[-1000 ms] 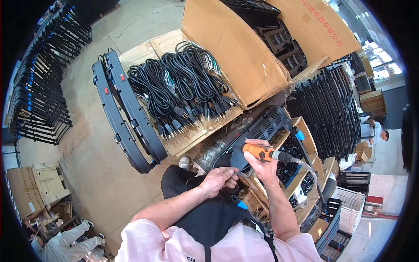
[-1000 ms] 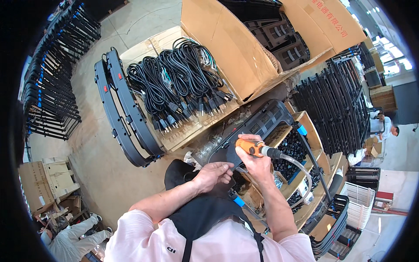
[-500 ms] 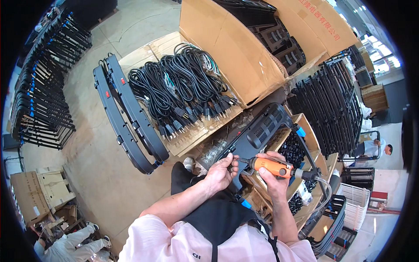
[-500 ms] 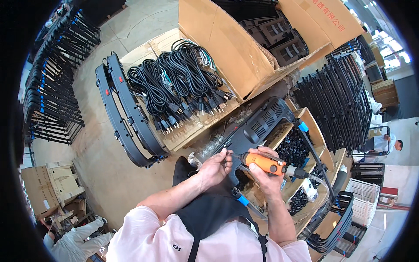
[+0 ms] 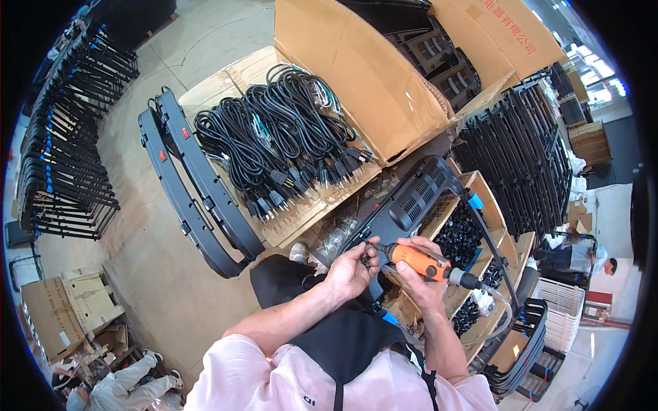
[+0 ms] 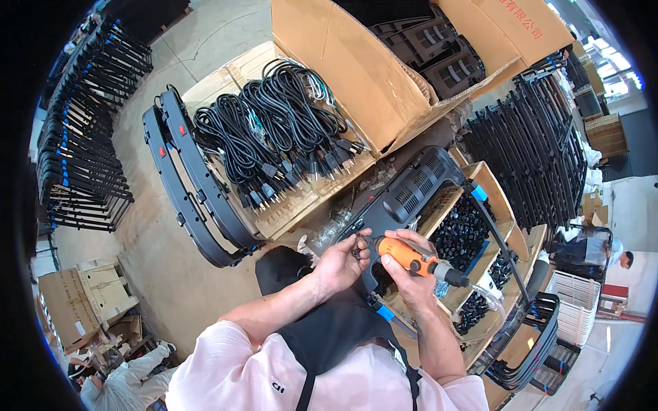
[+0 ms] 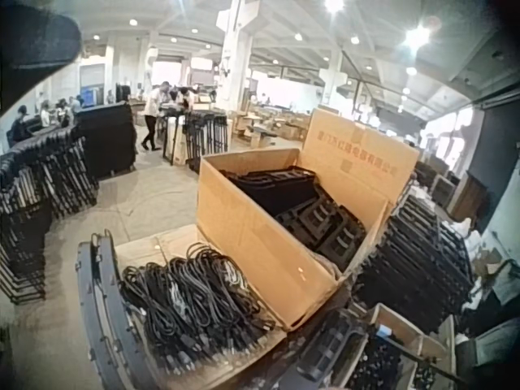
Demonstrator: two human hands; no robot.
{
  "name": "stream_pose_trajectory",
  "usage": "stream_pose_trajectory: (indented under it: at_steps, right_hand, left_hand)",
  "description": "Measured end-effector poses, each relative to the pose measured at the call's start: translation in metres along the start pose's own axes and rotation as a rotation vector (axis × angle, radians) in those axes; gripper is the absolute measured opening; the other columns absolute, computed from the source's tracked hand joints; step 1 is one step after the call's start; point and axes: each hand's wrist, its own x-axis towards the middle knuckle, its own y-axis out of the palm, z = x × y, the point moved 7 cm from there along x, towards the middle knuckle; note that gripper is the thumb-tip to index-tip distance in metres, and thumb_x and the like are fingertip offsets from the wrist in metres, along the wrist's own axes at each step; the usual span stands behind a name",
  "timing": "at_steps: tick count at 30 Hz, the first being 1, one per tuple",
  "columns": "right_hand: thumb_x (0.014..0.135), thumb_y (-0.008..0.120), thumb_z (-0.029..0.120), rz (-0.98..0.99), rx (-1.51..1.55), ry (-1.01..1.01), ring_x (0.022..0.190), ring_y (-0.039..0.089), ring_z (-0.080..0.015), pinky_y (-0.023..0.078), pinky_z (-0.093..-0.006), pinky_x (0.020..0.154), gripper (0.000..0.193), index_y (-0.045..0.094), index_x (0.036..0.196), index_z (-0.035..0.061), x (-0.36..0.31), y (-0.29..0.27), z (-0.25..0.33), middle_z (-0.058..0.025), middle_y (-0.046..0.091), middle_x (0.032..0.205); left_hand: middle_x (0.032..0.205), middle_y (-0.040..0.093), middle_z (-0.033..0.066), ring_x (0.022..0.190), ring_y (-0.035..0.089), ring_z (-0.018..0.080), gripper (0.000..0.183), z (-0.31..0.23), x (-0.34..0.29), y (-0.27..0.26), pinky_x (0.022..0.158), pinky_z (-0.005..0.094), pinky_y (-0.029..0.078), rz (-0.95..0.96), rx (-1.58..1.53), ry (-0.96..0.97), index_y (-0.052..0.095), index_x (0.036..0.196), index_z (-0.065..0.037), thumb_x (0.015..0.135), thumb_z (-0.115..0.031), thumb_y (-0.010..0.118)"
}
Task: The person assembles a black electronic device by attaching a power cord and securing a casing with screws. They use a power drill to fasten the screws and handle various components from a nearby workstation.
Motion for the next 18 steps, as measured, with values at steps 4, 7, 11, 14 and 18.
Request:
stream_pose_trajectory:
  at_steps: [4, 7, 11, 14, 18]
  right_hand:
    - [0.093, 0.077, -0.002, 0.006, -0.008, -0.005, 0.129, 0.065, -0.0256, 0.052, -0.0413, 0.113, 0.053, 0.053, 0.140, 0.0001, 0.005, 0.008, -0.010, -0.0163, 0.068, 0.135]
    - [0.093, 0.077, -0.002, 0.023, -0.017, -0.017, 0.130, 0.064, -0.0257, 0.051, -0.0412, 0.114, 0.053, 0.054, 0.140, 0.0002, 0.008, 0.010, -0.014, -0.0160, 0.068, 0.135]
    - [0.093, 0.077, -0.002, 0.035, -0.018, 0.007, 0.130, 0.064, -0.0254, 0.051, -0.0411, 0.114, 0.052, 0.054, 0.140, 0.0004, 0.011, 0.016, -0.010, -0.0154, 0.067, 0.136]
    - [0.093, 0.077, -0.002, 0.045, -0.044, 0.010, 0.129, 0.065, -0.0253, 0.051, -0.0407, 0.113, 0.052, 0.054, 0.140, 0.0003, 0.012, 0.020, -0.011, -0.0152, 0.068, 0.135]
    - [0.092, 0.078, 0.000, 0.066, -0.128, -0.004, 0.125, 0.068, -0.0250, 0.053, -0.0392, 0.110, 0.044, 0.060, 0.132, 0.0000, 0.016, 0.034, -0.003, -0.0160, 0.069, 0.134]
  left_hand:
    - [0.092, 0.060, -0.0007, 0.082, 0.058, 0.0148, 0.029, -0.006, 0.007, -0.008, 0.078, 0.0312, 0.051, 0.012, 0.030, 0.007, 0.058, 0.137, -0.004, 0.113, -0.020, 0.054]
    - [0.092, 0.062, -0.0003, 0.082, 0.059, 0.0149, 0.028, -0.009, 0.007, -0.011, 0.078, 0.0313, 0.051, 0.002, 0.058, -0.008, 0.058, 0.136, -0.004, 0.112, -0.019, 0.055]
    - [0.094, 0.066, 0.0012, 0.082, 0.061, 0.0153, 0.026, -0.012, 0.005, -0.011, 0.076, 0.0316, 0.051, -0.044, 0.109, -0.012, 0.062, 0.131, -0.004, 0.112, -0.020, 0.054]
    - [0.095, 0.067, 0.0021, 0.082, 0.061, 0.0152, 0.025, -0.012, 0.002, -0.008, 0.075, 0.0319, 0.051, -0.036, 0.146, -0.017, 0.066, 0.128, -0.005, 0.113, -0.019, 0.052]
    - [0.101, 0.069, 0.0041, 0.088, 0.064, 0.0161, 0.026, -0.008, 0.005, -0.017, 0.079, 0.0337, 0.054, -0.047, 0.240, -0.009, 0.066, 0.129, -0.004, 0.113, -0.016, 0.049]
